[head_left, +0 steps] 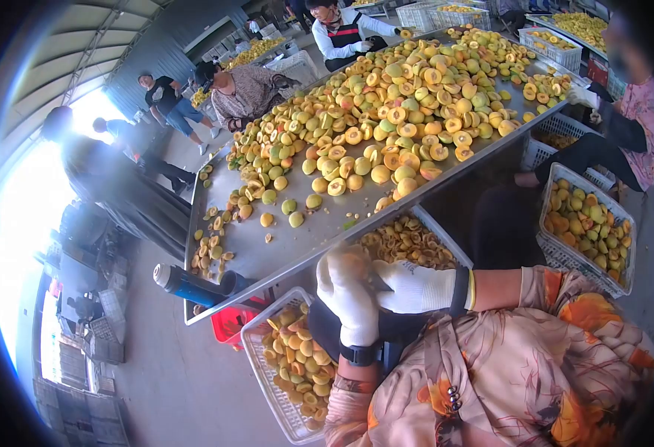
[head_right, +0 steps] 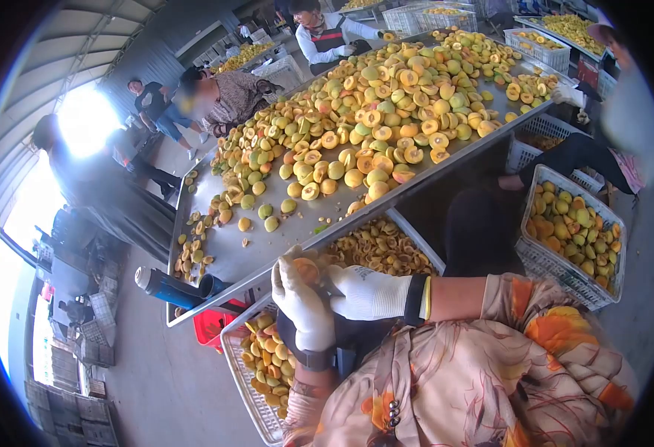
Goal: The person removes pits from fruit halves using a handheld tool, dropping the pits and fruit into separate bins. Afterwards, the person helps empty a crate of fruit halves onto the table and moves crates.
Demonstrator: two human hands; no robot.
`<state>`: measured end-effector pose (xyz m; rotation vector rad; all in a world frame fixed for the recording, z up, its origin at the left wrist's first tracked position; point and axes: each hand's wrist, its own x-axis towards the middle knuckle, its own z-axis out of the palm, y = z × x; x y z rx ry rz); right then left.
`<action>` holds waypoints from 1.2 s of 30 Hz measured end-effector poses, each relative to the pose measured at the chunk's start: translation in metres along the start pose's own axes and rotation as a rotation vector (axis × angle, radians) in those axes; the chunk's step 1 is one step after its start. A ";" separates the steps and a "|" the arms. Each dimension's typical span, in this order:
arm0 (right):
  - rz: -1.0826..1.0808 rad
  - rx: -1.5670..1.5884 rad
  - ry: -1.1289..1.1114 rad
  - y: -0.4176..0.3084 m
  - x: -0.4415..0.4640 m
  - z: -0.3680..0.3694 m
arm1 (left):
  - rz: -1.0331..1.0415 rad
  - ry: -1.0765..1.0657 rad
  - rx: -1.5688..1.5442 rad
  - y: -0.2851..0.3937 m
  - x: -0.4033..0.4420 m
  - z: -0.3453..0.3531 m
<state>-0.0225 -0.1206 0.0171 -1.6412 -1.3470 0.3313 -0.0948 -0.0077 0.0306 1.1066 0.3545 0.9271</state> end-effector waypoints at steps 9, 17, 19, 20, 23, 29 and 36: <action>-0.038 0.283 -0.282 0.021 0.021 -0.007 | -0.038 0.011 -0.027 0.009 0.012 0.006; 0.011 0.340 -0.266 0.060 0.026 -0.017 | 0.241 0.053 0.254 -0.027 0.025 0.025; 0.082 0.336 -0.153 0.039 0.024 -0.031 | 0.280 -0.014 0.273 -0.028 0.032 0.028; 0.087 0.311 -0.195 0.045 0.027 -0.033 | 0.302 -0.037 0.278 -0.030 0.034 0.030; 0.217 0.355 -0.347 0.056 0.035 -0.042 | 0.279 -0.101 0.254 -0.041 0.044 0.026; 0.502 0.510 -0.638 0.070 0.053 -0.060 | 0.150 0.015 0.285 -0.048 0.055 0.033; 0.089 0.507 -0.168 0.071 0.047 -0.043 | 0.071 -0.028 0.124 -0.052 0.063 0.037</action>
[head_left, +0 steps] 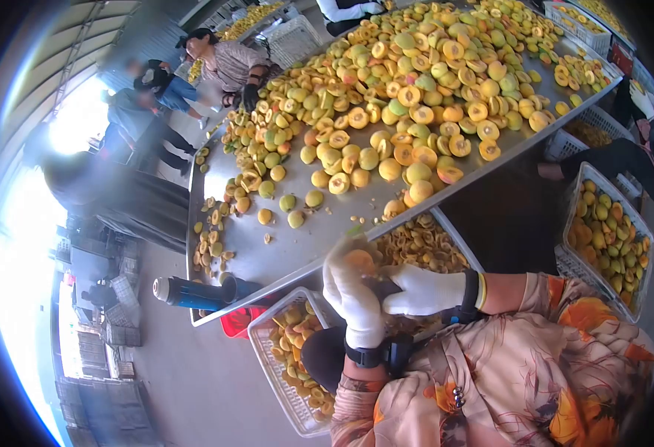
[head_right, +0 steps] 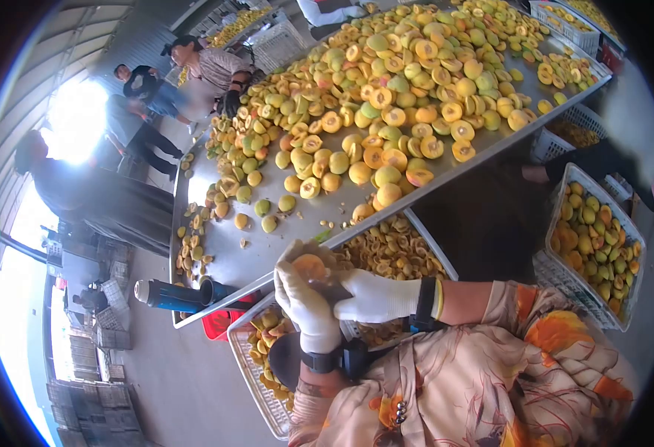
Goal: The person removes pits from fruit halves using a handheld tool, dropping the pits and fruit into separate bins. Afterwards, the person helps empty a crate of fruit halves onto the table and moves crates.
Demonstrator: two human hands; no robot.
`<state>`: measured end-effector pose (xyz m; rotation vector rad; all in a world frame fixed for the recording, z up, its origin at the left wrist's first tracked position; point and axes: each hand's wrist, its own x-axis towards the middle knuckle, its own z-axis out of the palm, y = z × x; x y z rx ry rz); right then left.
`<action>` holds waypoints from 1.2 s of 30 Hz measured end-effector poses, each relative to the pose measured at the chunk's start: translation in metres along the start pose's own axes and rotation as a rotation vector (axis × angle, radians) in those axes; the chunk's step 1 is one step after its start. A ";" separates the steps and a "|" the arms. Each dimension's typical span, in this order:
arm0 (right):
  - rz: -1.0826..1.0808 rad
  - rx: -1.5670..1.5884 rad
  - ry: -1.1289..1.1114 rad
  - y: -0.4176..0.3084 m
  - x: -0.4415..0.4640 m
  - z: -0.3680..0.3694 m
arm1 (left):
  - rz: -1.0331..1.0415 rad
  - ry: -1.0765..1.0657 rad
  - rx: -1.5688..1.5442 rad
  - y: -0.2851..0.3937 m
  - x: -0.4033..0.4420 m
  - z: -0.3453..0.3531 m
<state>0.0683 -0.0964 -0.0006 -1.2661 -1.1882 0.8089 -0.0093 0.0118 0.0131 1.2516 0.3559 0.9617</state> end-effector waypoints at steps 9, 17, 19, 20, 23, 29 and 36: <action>-0.140 -0.082 -0.127 0.030 0.007 -0.011 | -0.066 -0.044 0.021 -0.006 0.001 -0.006; 0.431 0.150 -0.359 -0.013 0.004 -0.047 | -0.073 0.017 0.037 -0.020 0.005 0.006; 0.174 0.050 -0.212 0.022 0.001 -0.030 | -0.032 0.019 0.135 -0.015 0.002 0.012; -0.022 -0.032 -0.068 0.033 -0.003 -0.019 | 0.088 -0.021 0.231 -0.012 0.005 0.016; -0.061 -0.009 -0.016 0.019 0.000 -0.017 | 0.072 -0.069 0.276 0.000 0.005 0.015; 0.005 -0.051 -0.112 0.017 0.000 -0.022 | 0.144 -0.136 0.293 -0.003 0.004 0.006; 0.367 0.156 -0.429 -0.026 0.001 -0.052 | -0.149 -0.333 0.195 0.008 0.013 -0.006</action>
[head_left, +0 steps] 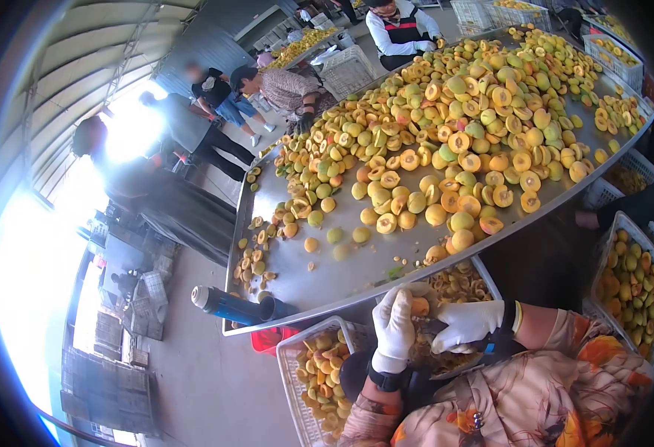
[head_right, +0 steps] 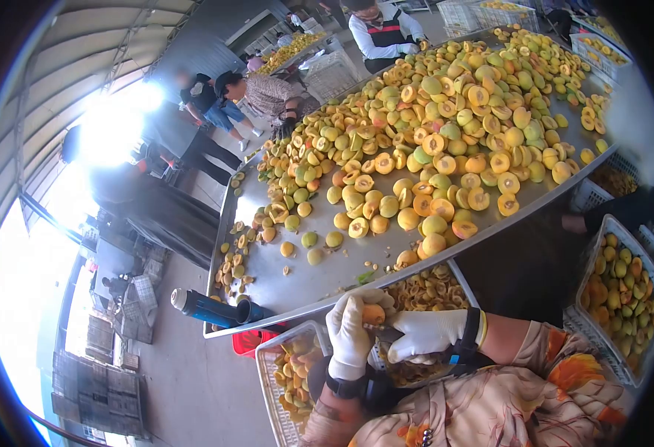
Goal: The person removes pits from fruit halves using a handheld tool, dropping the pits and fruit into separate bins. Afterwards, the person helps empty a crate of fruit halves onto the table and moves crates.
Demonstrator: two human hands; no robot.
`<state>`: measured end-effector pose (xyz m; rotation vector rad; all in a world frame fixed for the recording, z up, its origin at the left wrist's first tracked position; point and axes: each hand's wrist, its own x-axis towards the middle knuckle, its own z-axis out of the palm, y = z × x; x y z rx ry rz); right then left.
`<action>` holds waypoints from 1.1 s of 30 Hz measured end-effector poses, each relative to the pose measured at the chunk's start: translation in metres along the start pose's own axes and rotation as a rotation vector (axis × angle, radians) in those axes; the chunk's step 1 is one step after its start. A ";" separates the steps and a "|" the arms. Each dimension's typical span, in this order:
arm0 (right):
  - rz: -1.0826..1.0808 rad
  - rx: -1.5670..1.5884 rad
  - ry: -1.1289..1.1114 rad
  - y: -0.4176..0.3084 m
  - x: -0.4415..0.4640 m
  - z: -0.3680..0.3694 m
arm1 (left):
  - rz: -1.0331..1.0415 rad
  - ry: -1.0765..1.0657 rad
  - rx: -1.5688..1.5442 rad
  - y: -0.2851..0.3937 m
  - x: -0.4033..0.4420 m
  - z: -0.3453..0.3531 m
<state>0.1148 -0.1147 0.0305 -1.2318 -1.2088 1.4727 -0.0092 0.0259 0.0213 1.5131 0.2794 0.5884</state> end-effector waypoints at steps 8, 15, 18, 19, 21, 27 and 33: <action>0.067 0.689 -0.241 0.022 0.001 0.017 | -0.137 0.106 -0.333 0.006 -0.011 0.015; 0.080 -0.042 -0.127 0.035 0.010 0.019 | 0.052 0.412 -0.164 -0.004 -0.028 -0.054; 0.099 -0.699 0.123 0.074 0.017 0.022 | 0.008 0.524 -0.307 -0.004 -0.075 -0.119; 0.266 -0.718 0.083 0.084 0.018 0.020 | -0.023 0.580 -0.161 0.004 -0.098 -0.135; 0.293 -0.707 0.060 0.077 0.011 0.023 | -0.025 0.621 0.691 0.006 -0.149 -0.173; 0.348 -0.768 0.031 0.138 0.018 0.027 | -0.475 1.091 0.341 -0.094 -0.321 -0.273; 0.322 -0.851 -0.020 0.159 0.026 0.029 | -1.291 -0.058 1.198 -0.229 -0.412 -0.254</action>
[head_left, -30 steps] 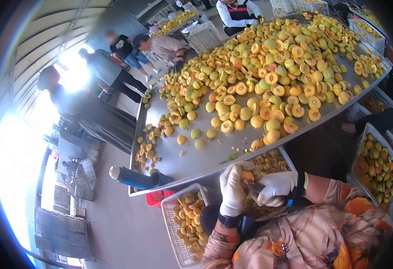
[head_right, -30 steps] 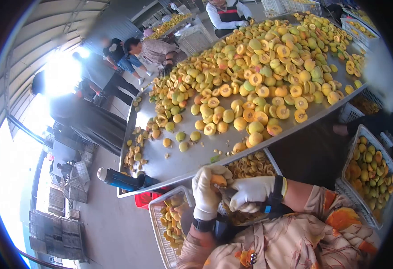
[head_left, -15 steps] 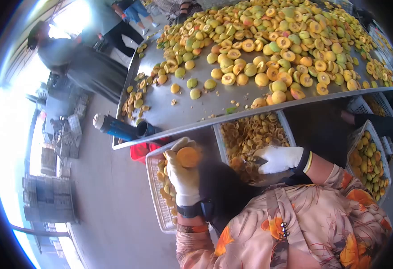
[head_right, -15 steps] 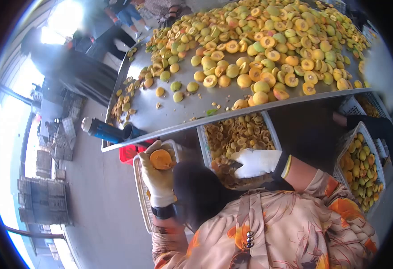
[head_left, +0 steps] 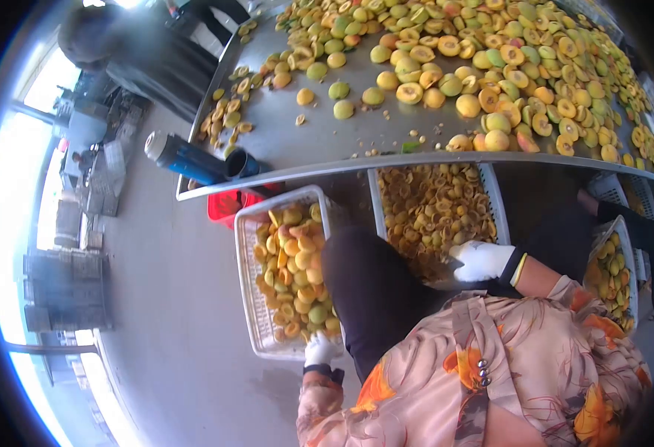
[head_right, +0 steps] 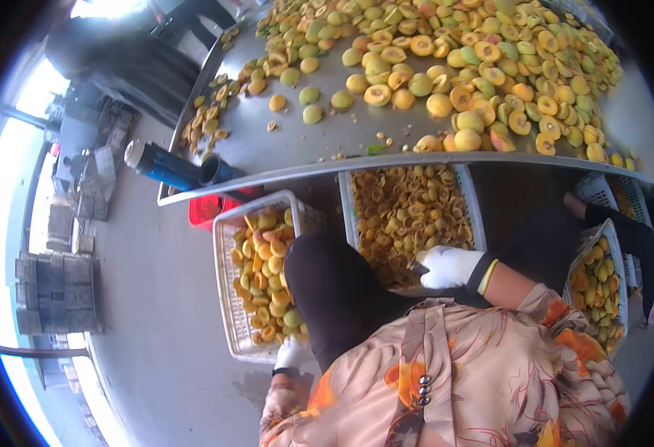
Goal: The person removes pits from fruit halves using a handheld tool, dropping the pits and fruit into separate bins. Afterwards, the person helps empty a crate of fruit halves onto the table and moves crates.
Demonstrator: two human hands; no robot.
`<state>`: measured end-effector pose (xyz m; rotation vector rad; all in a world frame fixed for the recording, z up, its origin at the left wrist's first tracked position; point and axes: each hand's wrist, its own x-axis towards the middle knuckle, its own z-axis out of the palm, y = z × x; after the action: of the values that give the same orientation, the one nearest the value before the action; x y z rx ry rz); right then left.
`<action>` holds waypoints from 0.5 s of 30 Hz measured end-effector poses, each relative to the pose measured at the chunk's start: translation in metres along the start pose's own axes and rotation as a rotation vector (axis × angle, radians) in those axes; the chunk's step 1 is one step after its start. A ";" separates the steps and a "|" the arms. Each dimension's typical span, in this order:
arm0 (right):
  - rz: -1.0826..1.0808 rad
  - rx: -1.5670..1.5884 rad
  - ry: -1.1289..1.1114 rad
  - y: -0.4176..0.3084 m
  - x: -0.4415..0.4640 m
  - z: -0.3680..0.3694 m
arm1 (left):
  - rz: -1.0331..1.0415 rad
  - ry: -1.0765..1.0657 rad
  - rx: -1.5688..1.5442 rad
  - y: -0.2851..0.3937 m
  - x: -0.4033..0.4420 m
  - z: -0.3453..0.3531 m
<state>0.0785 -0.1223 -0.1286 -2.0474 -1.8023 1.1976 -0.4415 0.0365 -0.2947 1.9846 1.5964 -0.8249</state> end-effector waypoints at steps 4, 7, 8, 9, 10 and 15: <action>0.207 0.155 -0.129 -0.020 -0.009 -0.029 | 0.004 -0.038 -0.076 0.029 0.008 -0.030; 0.150 0.160 -0.050 -0.011 -0.010 -0.028 | 0.056 0.315 -0.139 0.039 0.013 -0.093; 0.182 0.221 -0.069 -0.017 -0.012 -0.034 | 0.076 0.520 -0.150 0.061 0.005 -0.132; 0.122 0.195 -0.029 -0.008 -0.008 -0.028 | 0.104 0.606 -0.194 0.079 0.010 -0.173; 0.063 0.168 0.010 0.000 -0.003 -0.021 | 0.166 0.663 -0.256 0.108 0.007 -0.217; 0.029 0.233 0.132 0.002 -0.003 -0.032 | 0.721 0.847 -0.456 0.280 0.009 -0.379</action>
<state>0.1009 -0.1136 -0.1064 -1.9756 -1.5024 1.1869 -0.1041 0.2389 -0.0349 2.3904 1.0815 0.6732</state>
